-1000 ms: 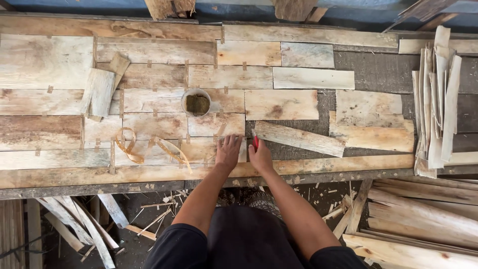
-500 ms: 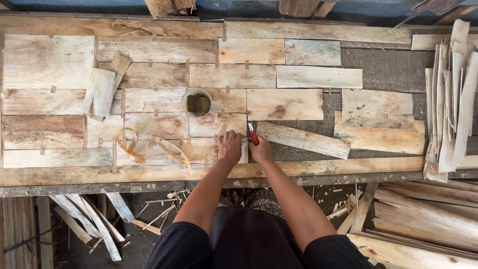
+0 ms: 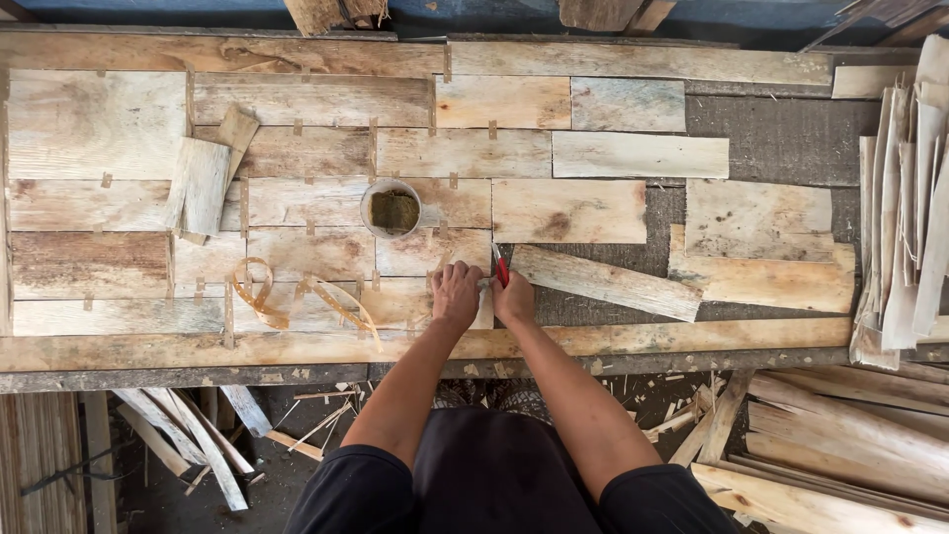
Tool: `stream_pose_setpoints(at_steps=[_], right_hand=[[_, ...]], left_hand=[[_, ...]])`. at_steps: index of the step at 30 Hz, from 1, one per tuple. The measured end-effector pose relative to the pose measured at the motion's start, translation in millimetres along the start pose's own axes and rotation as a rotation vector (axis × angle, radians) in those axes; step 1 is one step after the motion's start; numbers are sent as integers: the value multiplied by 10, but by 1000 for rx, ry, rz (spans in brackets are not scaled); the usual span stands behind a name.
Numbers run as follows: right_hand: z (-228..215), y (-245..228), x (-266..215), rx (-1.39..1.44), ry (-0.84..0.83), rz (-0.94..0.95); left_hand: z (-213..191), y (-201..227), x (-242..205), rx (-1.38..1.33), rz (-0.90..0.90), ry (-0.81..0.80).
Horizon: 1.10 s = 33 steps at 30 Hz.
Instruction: Patching a wooden surface with small veneer pieces using a utility knife.
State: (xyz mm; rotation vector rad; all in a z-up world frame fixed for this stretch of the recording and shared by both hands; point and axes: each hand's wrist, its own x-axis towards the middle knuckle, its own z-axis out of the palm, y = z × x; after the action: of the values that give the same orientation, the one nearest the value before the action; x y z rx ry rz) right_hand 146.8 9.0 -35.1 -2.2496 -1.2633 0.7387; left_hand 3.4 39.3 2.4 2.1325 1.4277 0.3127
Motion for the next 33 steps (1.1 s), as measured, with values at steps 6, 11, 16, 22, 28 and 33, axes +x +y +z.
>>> stream_pose_setpoints(at_steps=[6,11,16,22,28,33], right_hand=[[-122,-208,-113,42,27,-20],[-194,-306,-176,35,23,-13],[-273,-407,-180,113,-59,171],[-154,-322,-169,80,37,129],[-73,-361,-199,5,102,150],[102,-261,-230,-15,167,13]], left_hand=[[48,-51,49,3,-12,-18],[42,-74,72,25,-11,-28],[46,-77,78,49,-17,-60],[-6,-24,78,52,-42,-79],[50,-33,71,68,-44,-62],[94,-61,63,64,-29,-9]])
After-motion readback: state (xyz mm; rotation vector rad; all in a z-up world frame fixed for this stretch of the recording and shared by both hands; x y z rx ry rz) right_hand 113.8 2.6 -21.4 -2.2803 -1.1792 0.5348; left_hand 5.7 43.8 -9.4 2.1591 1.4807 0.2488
